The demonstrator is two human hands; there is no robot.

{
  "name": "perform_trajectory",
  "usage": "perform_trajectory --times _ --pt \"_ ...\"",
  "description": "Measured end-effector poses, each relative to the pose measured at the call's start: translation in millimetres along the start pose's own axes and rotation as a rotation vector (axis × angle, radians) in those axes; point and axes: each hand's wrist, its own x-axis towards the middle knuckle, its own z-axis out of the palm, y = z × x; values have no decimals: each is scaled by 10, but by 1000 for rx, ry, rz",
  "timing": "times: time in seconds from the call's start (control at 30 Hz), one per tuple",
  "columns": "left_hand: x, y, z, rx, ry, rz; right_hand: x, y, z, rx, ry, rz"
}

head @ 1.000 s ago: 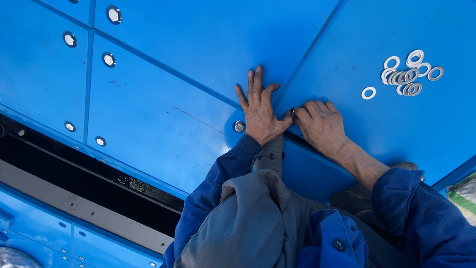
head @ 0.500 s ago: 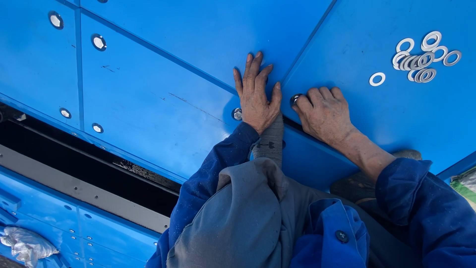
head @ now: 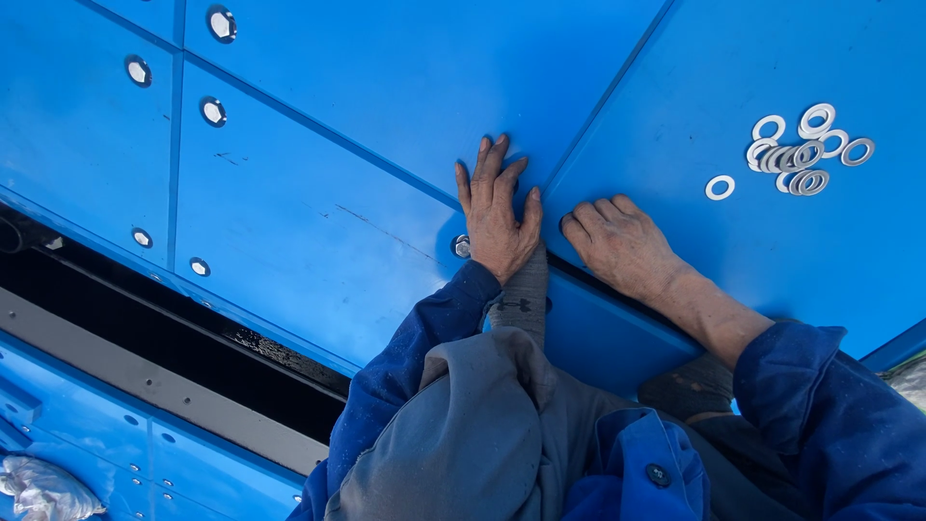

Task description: The person assembles blue plastic mold panels by inserting bolts and tightening nuts by hand. They move along the panels, aligning holes and securing fasteners across multiple sections.

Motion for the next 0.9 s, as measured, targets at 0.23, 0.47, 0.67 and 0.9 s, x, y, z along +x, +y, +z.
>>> perform_trajectory --times 0.23,0.47,0.67,0.9 --pt "40 73 -60 12 -20 -26 68 -53 -155 25 -154 -63" --pt "36 62 -54 6 -17 -22 34 12 -136 -2 -97 -22" --pt "64 96 -90 -10 -18 -56 -45 -53 39 -15 56 57" --pt "50 101 -106 -33 -5 -52 -33 -57 20 -91 -16 -28"
